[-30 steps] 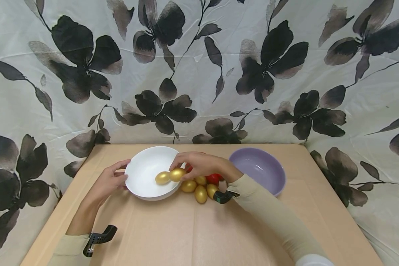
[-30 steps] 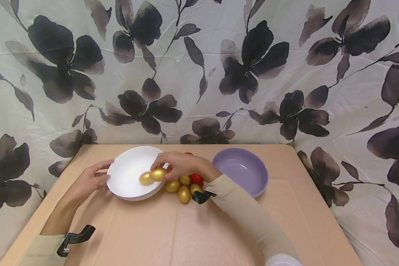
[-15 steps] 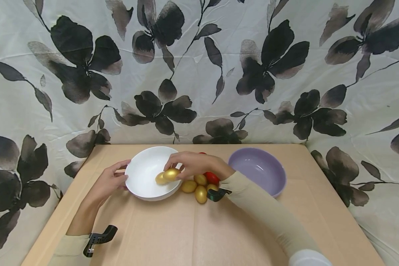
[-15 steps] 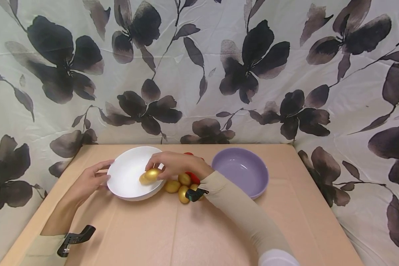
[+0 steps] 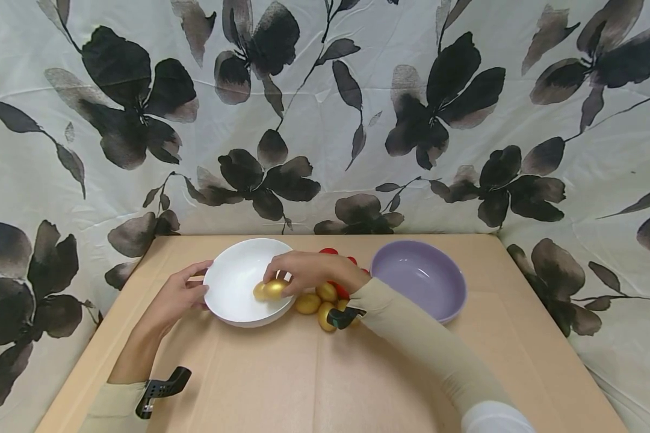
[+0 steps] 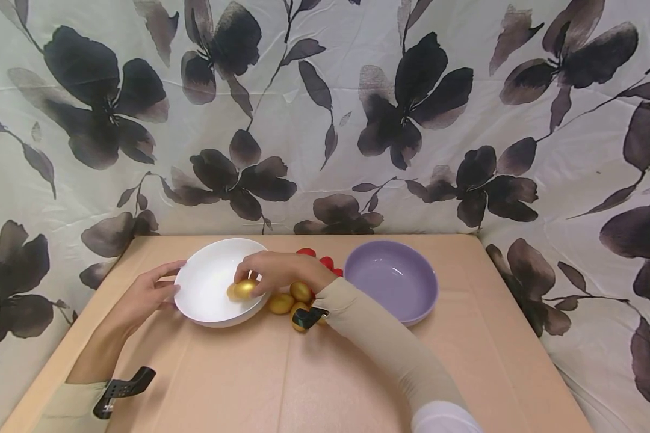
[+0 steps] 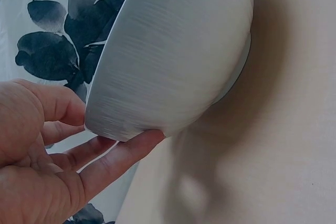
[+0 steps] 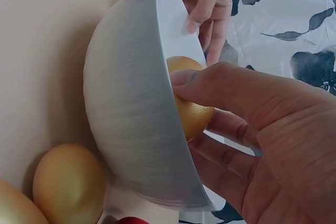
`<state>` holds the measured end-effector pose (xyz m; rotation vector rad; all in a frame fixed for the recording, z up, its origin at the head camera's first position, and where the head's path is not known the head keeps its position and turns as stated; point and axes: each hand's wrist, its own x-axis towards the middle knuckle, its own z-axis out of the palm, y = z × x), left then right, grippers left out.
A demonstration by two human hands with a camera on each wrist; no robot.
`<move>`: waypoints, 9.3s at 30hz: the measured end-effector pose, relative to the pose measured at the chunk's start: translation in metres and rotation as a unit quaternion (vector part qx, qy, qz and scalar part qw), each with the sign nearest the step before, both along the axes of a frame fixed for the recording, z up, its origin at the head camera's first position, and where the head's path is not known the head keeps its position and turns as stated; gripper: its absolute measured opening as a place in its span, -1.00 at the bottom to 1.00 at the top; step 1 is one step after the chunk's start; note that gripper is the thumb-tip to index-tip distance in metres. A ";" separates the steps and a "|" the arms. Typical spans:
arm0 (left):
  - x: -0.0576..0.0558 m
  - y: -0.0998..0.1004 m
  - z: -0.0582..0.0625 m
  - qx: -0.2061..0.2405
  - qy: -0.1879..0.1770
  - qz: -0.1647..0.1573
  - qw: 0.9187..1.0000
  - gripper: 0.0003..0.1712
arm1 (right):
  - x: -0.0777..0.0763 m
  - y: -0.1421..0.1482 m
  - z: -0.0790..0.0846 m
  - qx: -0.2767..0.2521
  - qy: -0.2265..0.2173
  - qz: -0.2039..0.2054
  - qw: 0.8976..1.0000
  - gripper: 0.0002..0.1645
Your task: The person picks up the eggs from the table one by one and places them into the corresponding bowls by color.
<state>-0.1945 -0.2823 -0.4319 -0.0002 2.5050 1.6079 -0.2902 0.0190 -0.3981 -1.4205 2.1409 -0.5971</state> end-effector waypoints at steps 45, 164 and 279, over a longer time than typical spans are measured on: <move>0.005 -0.006 0.001 -0.005 -0.008 -0.007 1.000 -0.29 | 0.014 0.037 0.024 -0.038 -0.003 -0.060 0.997 -0.61; 0.005 -0.007 -0.003 0.004 0.004 -0.004 1.000 -0.31 | 0.041 0.067 -0.017 0.018 0.118 -0.101 0.988 -0.52; -0.008 -0.005 -0.005 0.026 -0.008 0.018 0.999 -0.27 | -0.008 0.002 0.002 -0.046 0.121 -0.078 0.988 -0.59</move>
